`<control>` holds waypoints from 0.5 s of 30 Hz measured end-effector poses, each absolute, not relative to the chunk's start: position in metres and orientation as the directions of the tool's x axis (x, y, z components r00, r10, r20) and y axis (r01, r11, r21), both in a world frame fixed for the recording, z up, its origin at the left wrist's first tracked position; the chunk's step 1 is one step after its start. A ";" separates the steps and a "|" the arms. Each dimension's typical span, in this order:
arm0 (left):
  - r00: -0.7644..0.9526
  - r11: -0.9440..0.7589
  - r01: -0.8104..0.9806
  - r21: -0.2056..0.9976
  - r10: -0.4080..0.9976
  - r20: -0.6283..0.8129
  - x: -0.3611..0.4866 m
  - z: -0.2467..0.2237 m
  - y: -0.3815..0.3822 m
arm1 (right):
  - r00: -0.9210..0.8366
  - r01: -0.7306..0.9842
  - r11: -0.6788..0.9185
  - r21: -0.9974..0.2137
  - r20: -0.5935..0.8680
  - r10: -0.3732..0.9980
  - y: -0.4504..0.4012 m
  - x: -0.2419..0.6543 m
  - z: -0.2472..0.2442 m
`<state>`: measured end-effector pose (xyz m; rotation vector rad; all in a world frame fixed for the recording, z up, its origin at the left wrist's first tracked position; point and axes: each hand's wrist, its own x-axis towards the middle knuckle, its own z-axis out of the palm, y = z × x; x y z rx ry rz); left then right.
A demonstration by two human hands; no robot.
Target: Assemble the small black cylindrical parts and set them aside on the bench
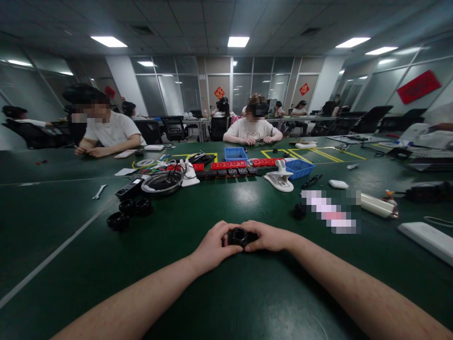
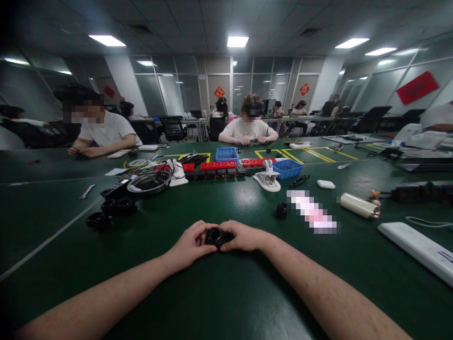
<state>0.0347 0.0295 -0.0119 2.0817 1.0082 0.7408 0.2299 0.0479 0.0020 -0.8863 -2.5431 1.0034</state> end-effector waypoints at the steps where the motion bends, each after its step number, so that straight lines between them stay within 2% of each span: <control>1: 0.534 -0.452 0.425 0.785 0.825 0.186 0.035 -0.012 0.029 | -0.775 0.449 0.576 -0.683 0.023 0.631 0.048 0.229 0.001; 11: 0.514 -0.417 0.421 0.805 0.842 0.167 0.037 -0.012 0.026 | -0.705 0.542 0.553 -0.633 0.016 0.709 0.044 0.224 -0.001; 15: 0.457 -0.370 0.449 0.814 0.877 0.147 0.038 -0.014 0.026 | -0.579 0.673 0.533 -0.513 0.084 0.811 0.037 0.215 -0.007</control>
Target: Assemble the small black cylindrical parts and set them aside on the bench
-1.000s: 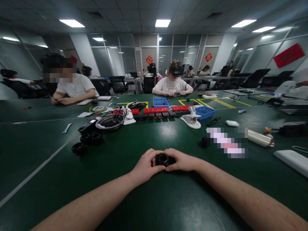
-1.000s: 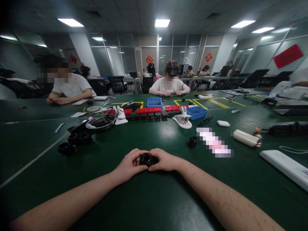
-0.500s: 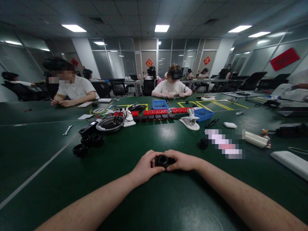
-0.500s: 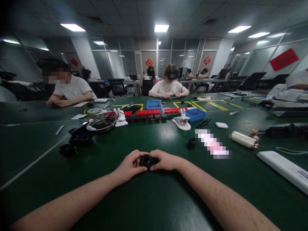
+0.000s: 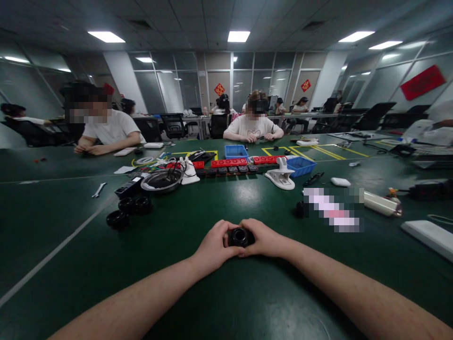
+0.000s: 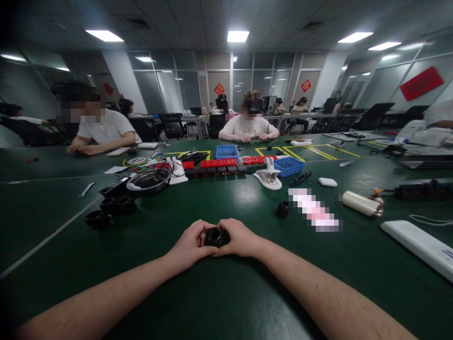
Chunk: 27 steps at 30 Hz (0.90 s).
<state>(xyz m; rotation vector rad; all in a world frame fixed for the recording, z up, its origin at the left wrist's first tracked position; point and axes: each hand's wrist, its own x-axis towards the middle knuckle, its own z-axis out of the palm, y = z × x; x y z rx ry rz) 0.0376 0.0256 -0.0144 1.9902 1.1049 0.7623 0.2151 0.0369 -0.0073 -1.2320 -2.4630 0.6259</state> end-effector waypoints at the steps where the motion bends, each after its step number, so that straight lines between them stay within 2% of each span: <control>1: 0.444 -0.362 0.454 0.814 0.884 0.145 0.038 -0.015 0.026 | -0.551 0.703 0.533 -0.471 0.112 0.827 0.035 0.212 -0.009; 4: 0.424 -0.359 0.464 0.810 0.893 0.153 0.038 -0.015 0.026 | -0.509 0.759 0.533 -0.374 0.170 0.844 0.031 0.206 -0.012; 7: 0.433 -0.371 0.463 0.805 0.887 0.159 0.038 -0.013 0.026 | -0.501 0.770 0.529 -0.358 0.176 0.848 0.030 0.205 -0.012; 14: 0.498 -0.416 0.453 0.789 0.852 0.163 0.037 -0.010 0.027 | -0.675 0.594 0.616 -0.517 0.095 0.731 0.038 0.220 0.000; 20: 0.517 -0.454 0.453 0.767 0.835 0.189 0.037 -0.010 0.027 | -0.759 0.492 0.607 -0.624 0.033 0.650 0.044 0.229 0.007; 27: 0.518 -0.447 0.444 0.776 0.835 0.184 0.037 -0.010 0.026 | -0.765 0.469 0.615 -0.634 0.055 0.641 0.045 0.230 0.003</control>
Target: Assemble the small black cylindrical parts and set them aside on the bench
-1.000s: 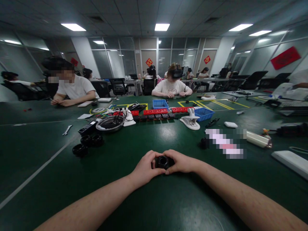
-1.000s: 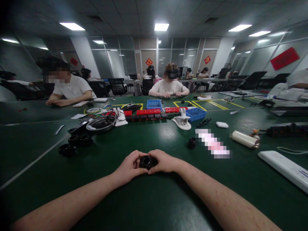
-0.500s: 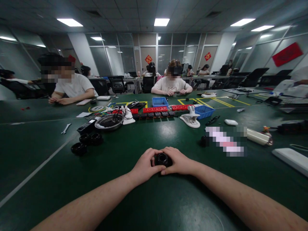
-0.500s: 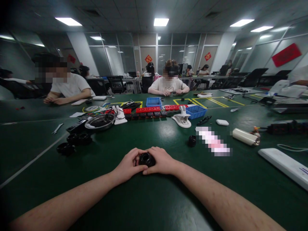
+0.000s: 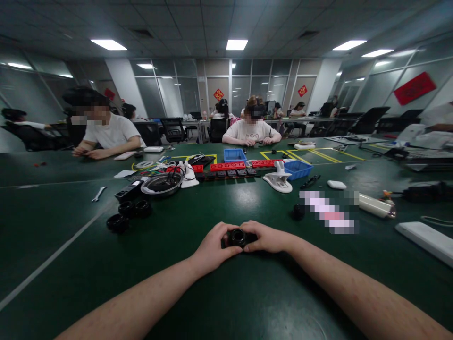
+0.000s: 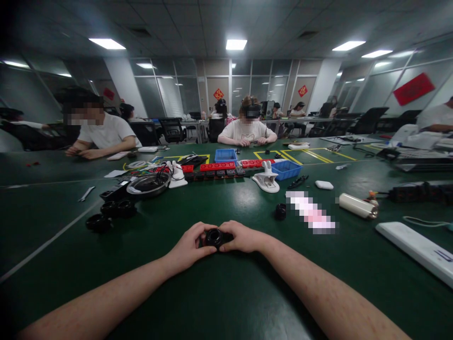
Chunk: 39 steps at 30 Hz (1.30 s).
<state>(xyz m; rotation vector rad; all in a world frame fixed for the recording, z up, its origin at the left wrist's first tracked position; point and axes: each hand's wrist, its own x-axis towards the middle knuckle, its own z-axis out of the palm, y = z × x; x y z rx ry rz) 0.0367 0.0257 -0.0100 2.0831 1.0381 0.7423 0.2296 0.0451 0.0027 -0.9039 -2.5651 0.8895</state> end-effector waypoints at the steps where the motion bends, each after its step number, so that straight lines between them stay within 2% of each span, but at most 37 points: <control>1: 0.517 -0.445 0.444 0.778 0.836 0.183 0.037 -0.010 0.026 | -0.764 0.472 0.616 -0.631 0.056 0.643 0.045 0.229 0.002; 7: 0.470 -0.408 0.459 0.789 0.865 0.174 0.038 -0.010 0.024 | -0.718 0.512 0.594 -0.621 0.071 0.692 0.045 0.227 -0.002; 11: 0.416 -0.369 0.480 0.796 0.895 0.164 0.040 -0.012 0.024 | -0.615 0.623 0.523 -0.581 0.050 0.787 0.041 0.221 -0.007; 17: 0.362 -0.331 0.493 0.804 0.919 0.156 0.042 -0.014 0.025 | -0.442 0.820 0.460 -0.341 0.132 0.887 0.032 0.206 -0.012; 20: 0.364 -0.343 0.492 0.800 0.916 0.170 0.041 -0.015 0.026 | -0.451 0.845 0.479 -0.236 0.165 0.877 0.030 0.204 -0.012; 22: 0.375 -0.362 0.496 0.789 0.909 0.181 0.040 -0.015 0.026 | -0.481 0.837 0.506 -0.207 0.162 0.862 0.031 0.206 -0.010; 26: 0.408 -0.411 0.490 0.769 0.887 0.215 0.040 -0.015 0.026 | -0.495 0.809 0.527 -0.261 0.183 0.850 0.030 0.212 -0.003; 32: 0.421 -0.477 0.555 0.681 0.868 0.265 0.037 -0.012 0.024 | -0.479 0.710 0.575 -0.407 0.319 0.818 0.021 0.211 0.006; 39: 0.459 -0.476 0.631 0.613 0.866 0.199 0.036 -0.012 0.026 | -0.535 0.671 0.625 -0.399 0.323 0.781 0.018 0.205 0.007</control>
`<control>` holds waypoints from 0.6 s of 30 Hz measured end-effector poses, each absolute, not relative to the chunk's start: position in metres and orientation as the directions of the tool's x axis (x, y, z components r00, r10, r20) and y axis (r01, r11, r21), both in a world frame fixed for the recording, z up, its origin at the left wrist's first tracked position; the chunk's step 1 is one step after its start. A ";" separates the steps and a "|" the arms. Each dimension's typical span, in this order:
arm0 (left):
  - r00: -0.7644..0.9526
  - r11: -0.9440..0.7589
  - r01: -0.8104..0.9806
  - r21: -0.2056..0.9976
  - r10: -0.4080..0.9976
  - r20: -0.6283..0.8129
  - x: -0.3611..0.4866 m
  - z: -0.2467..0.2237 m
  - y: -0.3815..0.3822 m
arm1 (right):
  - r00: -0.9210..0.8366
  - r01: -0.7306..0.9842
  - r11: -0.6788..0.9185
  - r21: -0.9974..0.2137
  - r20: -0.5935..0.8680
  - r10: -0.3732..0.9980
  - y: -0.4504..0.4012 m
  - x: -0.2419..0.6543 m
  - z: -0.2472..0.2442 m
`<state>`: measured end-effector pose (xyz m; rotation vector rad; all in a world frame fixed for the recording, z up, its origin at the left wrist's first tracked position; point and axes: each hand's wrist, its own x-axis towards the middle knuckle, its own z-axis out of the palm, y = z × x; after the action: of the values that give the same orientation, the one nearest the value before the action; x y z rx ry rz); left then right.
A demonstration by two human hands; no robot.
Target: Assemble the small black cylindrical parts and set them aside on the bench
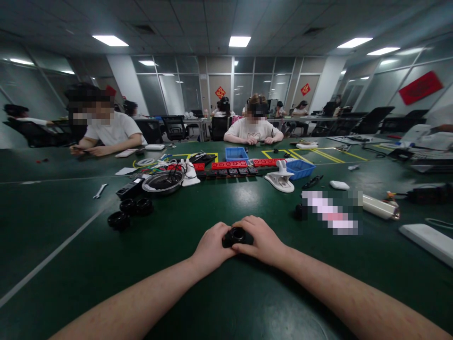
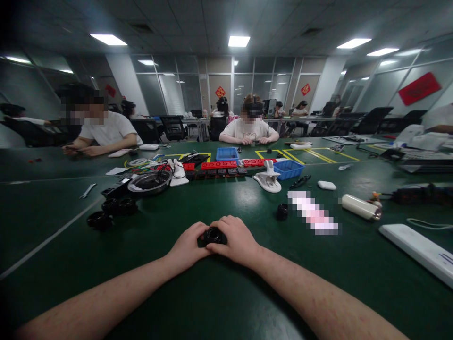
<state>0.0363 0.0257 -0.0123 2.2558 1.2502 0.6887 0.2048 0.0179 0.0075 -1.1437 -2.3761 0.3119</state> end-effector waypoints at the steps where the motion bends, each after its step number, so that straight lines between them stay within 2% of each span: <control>1: 0.455 -0.471 0.634 0.613 0.868 0.198 0.037 -0.013 0.026 | -0.525 0.666 0.626 -0.406 0.341 0.780 0.019 0.205 0.007; 7: 0.455 -0.466 0.610 0.641 0.868 0.198 0.037 -0.012 0.026 | -0.312 0.553 0.606 -0.571 0.532 0.787 0.021 0.208 0.003; 10: 0.457 -0.454 0.617 0.643 0.871 0.177 0.037 -0.011 0.025 | -0.247 0.524 0.601 -0.604 0.567 0.786 0.023 0.209 0.003; 15: 0.460 -0.456 0.656 0.601 0.873 0.161 0.034 -0.009 0.028 | -0.202 0.533 0.547 -0.645 0.531 0.823 0.035 0.213 -0.008; 18: 0.424 -0.417 0.711 0.567 0.897 0.128 0.027 -0.004 0.033 | -0.214 0.592 0.423 -0.686 0.372 0.903 0.043 0.217 -0.017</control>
<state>0.0271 0.0334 -0.0044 2.2534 1.3647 0.5852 0.2167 0.0433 -0.0172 -1.2682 -1.9178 0.5199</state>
